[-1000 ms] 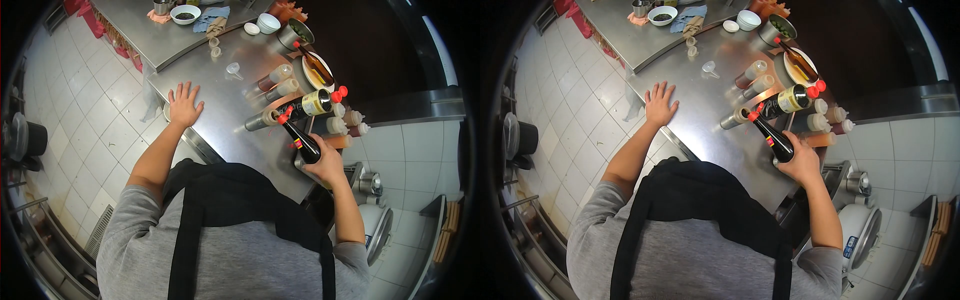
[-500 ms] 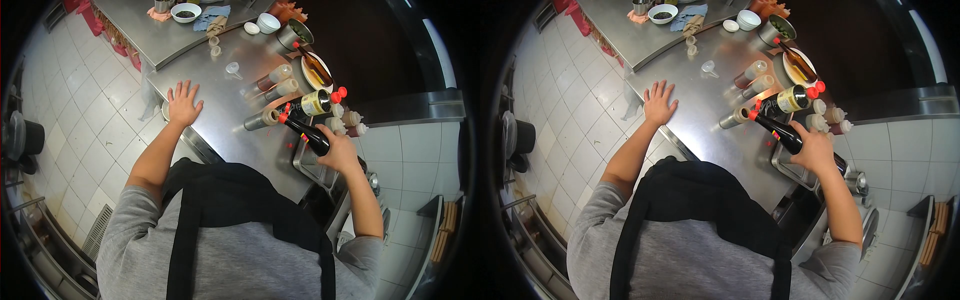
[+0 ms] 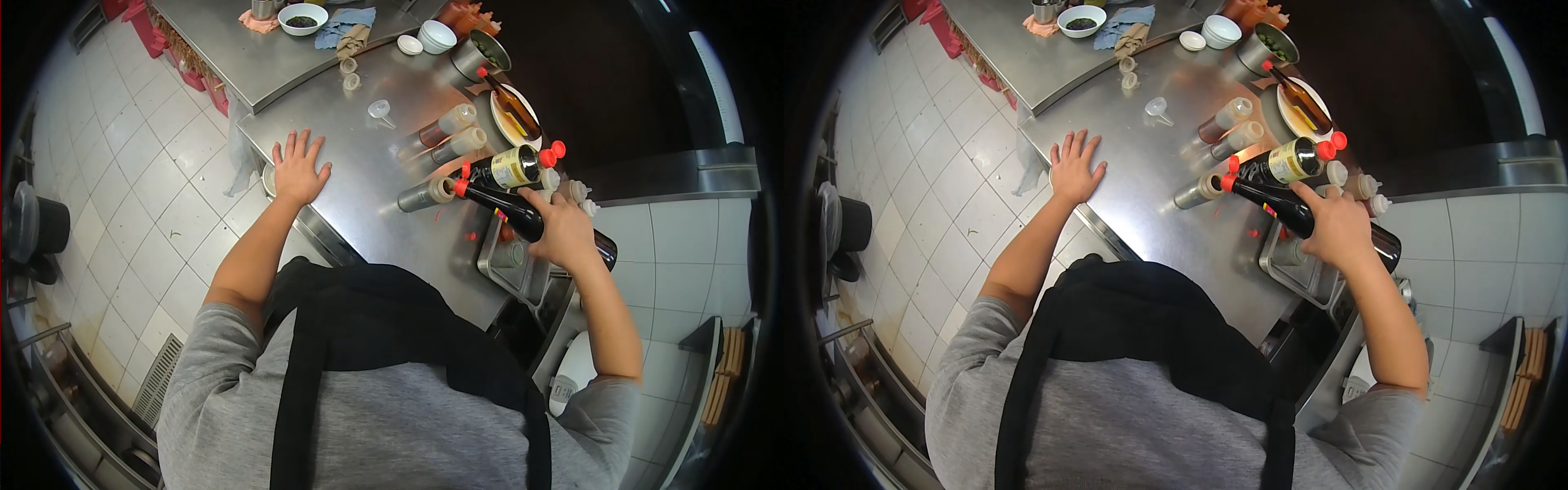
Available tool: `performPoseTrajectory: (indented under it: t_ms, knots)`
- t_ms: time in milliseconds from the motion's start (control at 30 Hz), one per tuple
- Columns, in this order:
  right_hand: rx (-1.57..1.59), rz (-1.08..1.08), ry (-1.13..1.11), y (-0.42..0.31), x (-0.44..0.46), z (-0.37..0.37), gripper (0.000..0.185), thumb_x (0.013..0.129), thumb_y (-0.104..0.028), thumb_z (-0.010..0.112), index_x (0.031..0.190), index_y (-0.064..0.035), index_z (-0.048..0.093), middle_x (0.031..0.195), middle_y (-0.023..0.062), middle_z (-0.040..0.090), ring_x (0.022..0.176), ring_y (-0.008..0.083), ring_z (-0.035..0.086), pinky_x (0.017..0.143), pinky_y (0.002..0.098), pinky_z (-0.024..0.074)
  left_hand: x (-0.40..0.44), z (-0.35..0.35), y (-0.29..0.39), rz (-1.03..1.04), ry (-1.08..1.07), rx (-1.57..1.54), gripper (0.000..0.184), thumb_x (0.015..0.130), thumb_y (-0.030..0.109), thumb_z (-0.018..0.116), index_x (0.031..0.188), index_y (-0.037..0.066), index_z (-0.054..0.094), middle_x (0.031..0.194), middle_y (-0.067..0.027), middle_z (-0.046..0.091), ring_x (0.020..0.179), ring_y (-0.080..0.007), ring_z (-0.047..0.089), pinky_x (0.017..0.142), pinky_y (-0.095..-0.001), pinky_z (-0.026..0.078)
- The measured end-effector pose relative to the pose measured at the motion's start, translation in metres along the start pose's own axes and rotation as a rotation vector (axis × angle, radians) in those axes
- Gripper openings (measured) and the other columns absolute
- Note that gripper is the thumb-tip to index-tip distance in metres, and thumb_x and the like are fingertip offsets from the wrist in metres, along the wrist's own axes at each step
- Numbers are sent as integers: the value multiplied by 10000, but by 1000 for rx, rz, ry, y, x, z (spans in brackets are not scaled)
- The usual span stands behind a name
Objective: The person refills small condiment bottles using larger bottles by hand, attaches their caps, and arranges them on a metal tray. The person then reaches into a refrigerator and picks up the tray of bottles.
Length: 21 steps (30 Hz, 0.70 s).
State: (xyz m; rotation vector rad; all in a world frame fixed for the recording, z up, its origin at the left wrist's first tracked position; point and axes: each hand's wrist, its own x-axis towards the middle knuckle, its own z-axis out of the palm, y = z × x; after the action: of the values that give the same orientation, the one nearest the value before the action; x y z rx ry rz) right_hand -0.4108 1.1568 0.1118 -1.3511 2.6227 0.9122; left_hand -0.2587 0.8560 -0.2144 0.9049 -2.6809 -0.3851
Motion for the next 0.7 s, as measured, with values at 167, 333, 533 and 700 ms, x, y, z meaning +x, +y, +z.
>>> performPoseTrajectory:
  t_ms: [167,333,533,700]
  knots:
    - [-45,10,0,-2,3,-9,847,535,-215,812,1314,-292,489,954,153,576,846,337,634,761,426,524,0,0,0,0,1,-4,595,850,429,565,1393,231,424,1499,-80,315,1415,-293,217,1124,-553,141]
    - [-89,22,-29,-5,4,-22,824,564,-257,832,1310,-300,485,1017,137,587,915,325,624,761,404,525,0,1,0,5,14,-5,592,846,427,569,1387,229,431,1496,-80,318,1411,-289,224,1121,-555,147]
    - [-102,10,-29,-2,4,-24,826,587,-266,825,1334,-300,473,1031,139,586,938,321,620,780,410,518,0,2,0,4,33,8,593,835,411,587,1382,247,429,1486,-62,327,1398,-288,254,1112,-551,173]
    - [-119,4,-11,0,4,-24,865,545,-304,851,1324,-297,474,990,147,587,950,324,594,779,412,504,0,1,0,4,32,9,596,832,413,589,1382,248,430,1484,-62,329,1398,-286,254,1111,-554,176]
